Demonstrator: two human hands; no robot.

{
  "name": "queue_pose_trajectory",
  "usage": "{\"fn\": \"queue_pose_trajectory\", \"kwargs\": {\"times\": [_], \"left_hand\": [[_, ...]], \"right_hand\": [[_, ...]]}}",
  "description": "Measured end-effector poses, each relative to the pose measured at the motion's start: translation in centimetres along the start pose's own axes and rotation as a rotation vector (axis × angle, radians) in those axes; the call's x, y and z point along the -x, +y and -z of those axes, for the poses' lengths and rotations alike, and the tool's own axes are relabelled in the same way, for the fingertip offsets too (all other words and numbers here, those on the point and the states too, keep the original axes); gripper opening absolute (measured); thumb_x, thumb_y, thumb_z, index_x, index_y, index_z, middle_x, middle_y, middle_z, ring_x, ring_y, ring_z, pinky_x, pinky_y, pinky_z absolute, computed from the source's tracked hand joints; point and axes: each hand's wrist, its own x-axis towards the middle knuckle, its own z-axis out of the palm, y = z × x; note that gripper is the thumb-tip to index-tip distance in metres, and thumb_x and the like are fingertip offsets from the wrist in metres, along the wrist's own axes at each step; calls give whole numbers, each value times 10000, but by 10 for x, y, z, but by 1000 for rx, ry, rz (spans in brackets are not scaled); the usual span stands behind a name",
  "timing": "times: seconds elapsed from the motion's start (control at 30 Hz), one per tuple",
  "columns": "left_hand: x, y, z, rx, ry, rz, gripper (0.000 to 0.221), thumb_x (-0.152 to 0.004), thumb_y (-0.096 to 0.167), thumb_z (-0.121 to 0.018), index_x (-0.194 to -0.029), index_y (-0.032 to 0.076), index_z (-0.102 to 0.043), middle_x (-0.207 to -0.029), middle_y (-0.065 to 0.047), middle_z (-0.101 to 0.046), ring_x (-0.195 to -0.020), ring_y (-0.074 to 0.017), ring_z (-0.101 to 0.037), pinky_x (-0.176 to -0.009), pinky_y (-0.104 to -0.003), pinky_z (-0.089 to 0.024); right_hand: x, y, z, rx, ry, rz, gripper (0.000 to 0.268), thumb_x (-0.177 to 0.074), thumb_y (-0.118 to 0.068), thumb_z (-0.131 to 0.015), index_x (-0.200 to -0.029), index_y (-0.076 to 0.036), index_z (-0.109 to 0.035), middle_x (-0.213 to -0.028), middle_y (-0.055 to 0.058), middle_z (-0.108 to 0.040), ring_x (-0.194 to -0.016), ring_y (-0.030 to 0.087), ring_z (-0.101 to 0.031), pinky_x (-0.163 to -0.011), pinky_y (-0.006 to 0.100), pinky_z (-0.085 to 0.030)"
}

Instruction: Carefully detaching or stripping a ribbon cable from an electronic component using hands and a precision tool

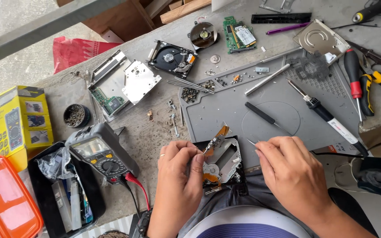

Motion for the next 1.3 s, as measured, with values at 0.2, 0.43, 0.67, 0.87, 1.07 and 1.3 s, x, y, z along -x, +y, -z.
{"fn": "queue_pose_trajectory", "kwargs": {"times": [0.2,0.43,0.67,0.87,1.07,1.3], "left_hand": [[-5,-4,11,67,10,-7,281,-1183,241,-580,-983,127,-741,-1119,-42,-666,-1088,-253,-621,-1078,-439,-424],[-6,10,26,34,-17,-102,244,-1178,188,-568,-1015,146,-744,-1148,-33,-703,-1083,-277,-615,-1016,-470,-431],[-3,24,30,-70,-8,-189,187,-1193,245,-578,-1122,162,-729,-1111,-11,-716,-1051,-275,-639,-910,-445,-434],[-1,27,28,-42,40,-292,150,-1207,218,-575,-1137,133,-677,-1083,-33,-735,-959,-276,-647,-863,-416,-457],[-1,27,25,-41,50,-344,145,-1212,196,-561,-1135,129,-664,-1079,-26,-711,-961,-284,-603,-868,-423,-446],[0,28,23,-30,60,-377,124,-1208,176,-566,-1136,133,-659,-1097,-24,-723,-936,-284,-604,-862,-423,-452]], "right_hand": [[-18,-16,14,-371,91,9,252,-1044,-58,-820,-1295,-79,-812,-1197,95,-727,-1046,278,-727,-1021,427,-605],[-68,-32,40,-471,98,218,391,-1124,-167,-717,-1508,-92,-708,-1566,135,-703,-1412,385,-677,-1280,536,-548],[-76,-41,41,-716,13,120,143,-1034,-84,-802,-1174,-99,-825,-1075,28,-821,-1023,215,-752,-958,346,-617],[-53,-31,28,-760,94,89,156,-1054,-105,-766,-1195,-90,-830,-1177,58,-807,-1098,219,-802,-1023,323,-666],[-37,-19,20,-753,163,79,182,-1056,-99,-775,-1226,-126,-832,-1293,36,-814,-1245,255,-773,-1108,339,-666],[-33,-16,22,-748,174,67,200,-1029,-116,-804,-1224,-138,-845,-1243,49,-798,-1217,240,-762,-1071,320,-660]]}}
